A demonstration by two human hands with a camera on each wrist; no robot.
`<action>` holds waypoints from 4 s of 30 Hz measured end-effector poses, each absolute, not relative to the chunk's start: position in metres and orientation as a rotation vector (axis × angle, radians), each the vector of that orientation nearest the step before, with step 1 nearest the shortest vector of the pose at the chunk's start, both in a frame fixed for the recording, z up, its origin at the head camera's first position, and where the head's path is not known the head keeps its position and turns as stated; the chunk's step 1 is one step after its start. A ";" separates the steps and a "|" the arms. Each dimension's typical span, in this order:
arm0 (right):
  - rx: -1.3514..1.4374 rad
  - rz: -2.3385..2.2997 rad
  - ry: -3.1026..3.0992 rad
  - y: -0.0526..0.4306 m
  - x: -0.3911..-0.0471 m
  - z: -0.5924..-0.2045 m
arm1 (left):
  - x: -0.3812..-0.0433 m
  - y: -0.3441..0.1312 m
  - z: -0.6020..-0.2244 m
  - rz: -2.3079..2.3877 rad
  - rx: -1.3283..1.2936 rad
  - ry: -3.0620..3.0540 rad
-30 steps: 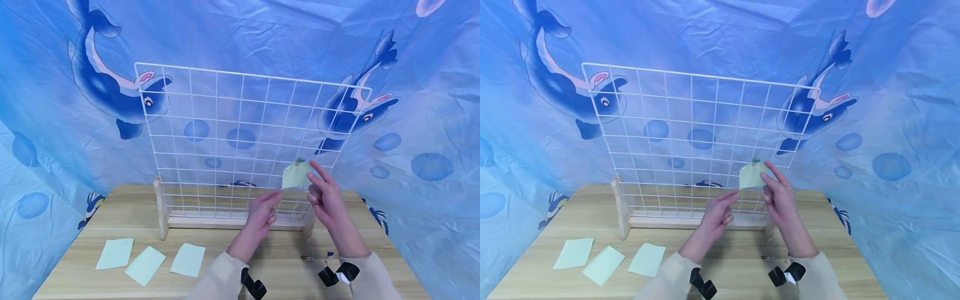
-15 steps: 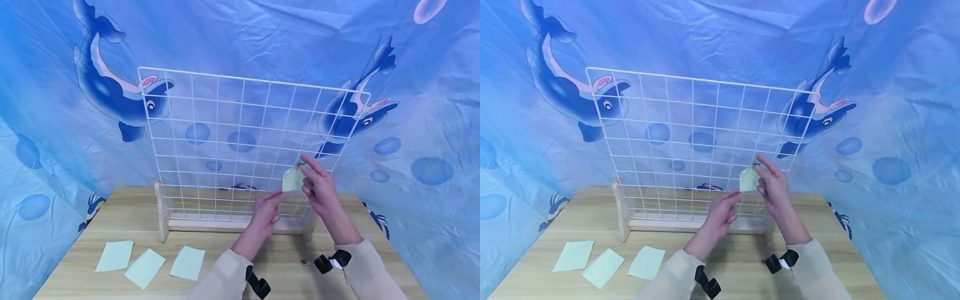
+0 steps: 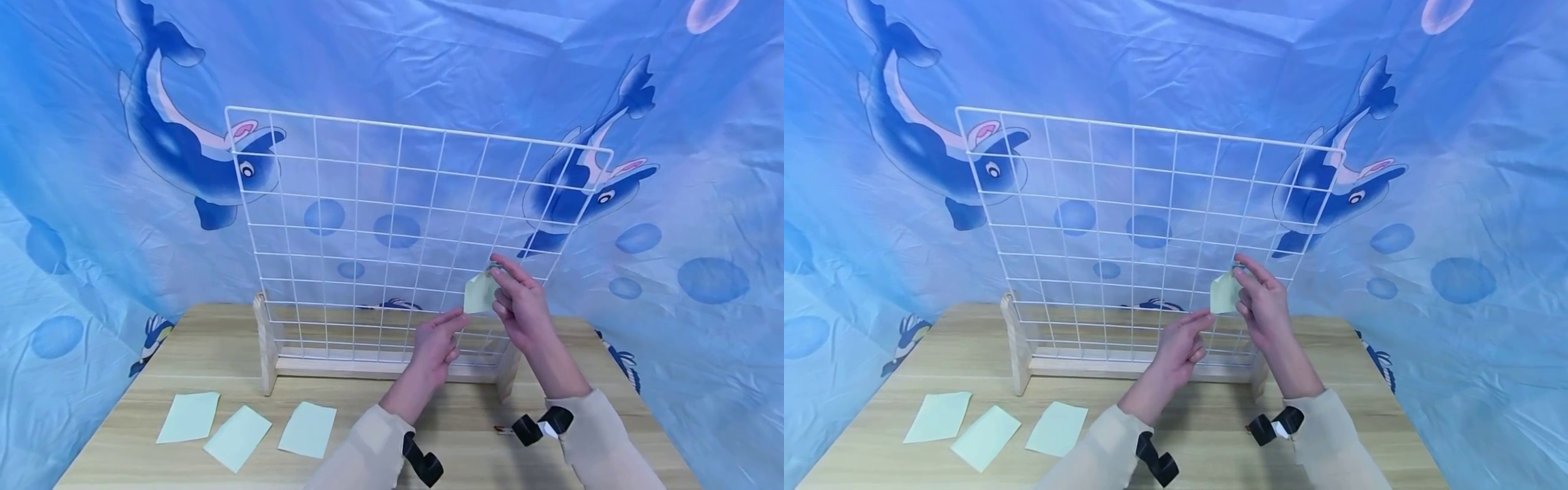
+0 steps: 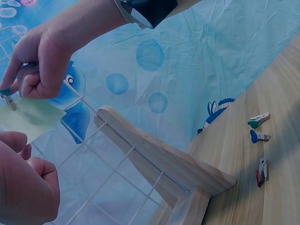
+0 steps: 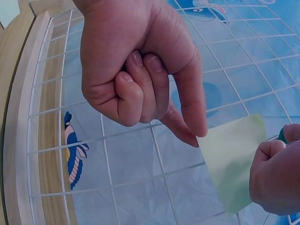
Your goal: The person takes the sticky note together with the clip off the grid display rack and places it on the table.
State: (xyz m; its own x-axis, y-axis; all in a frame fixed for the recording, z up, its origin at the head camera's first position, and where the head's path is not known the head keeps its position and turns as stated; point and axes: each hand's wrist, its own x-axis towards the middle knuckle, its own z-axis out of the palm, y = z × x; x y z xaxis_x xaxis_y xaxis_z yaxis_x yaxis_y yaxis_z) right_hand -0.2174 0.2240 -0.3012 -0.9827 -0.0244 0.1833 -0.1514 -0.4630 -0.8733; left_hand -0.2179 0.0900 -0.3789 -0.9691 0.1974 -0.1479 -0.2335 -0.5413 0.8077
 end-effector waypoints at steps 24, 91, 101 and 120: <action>0.335 2.696 -1.350 0.223 -0.225 -0.306 | -0.216 0.085 -0.376 2.570 -0.045 1.355; 0.271 3.061 -1.358 0.212 -0.152 -0.425 | -0.158 -0.029 -0.468 2.319 -0.159 1.591; -0.184 2.715 -1.928 0.217 -0.141 -0.445 | -0.141 -0.045 -0.488 2.313 -0.252 1.555; -0.115 1.710 -2.654 0.253 -0.115 -0.471 | -0.122 -0.071 -0.499 2.294 -0.352 1.523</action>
State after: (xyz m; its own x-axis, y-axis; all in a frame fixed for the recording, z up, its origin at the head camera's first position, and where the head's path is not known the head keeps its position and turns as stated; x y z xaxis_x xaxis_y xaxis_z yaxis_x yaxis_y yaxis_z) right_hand -0.1148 0.2529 -0.4706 -0.9972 0.0518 -0.0538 0.0704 0.4115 -0.9087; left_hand -0.1220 -0.0708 -0.4987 -0.9027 0.1611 -0.3989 -0.4302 -0.3514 0.8316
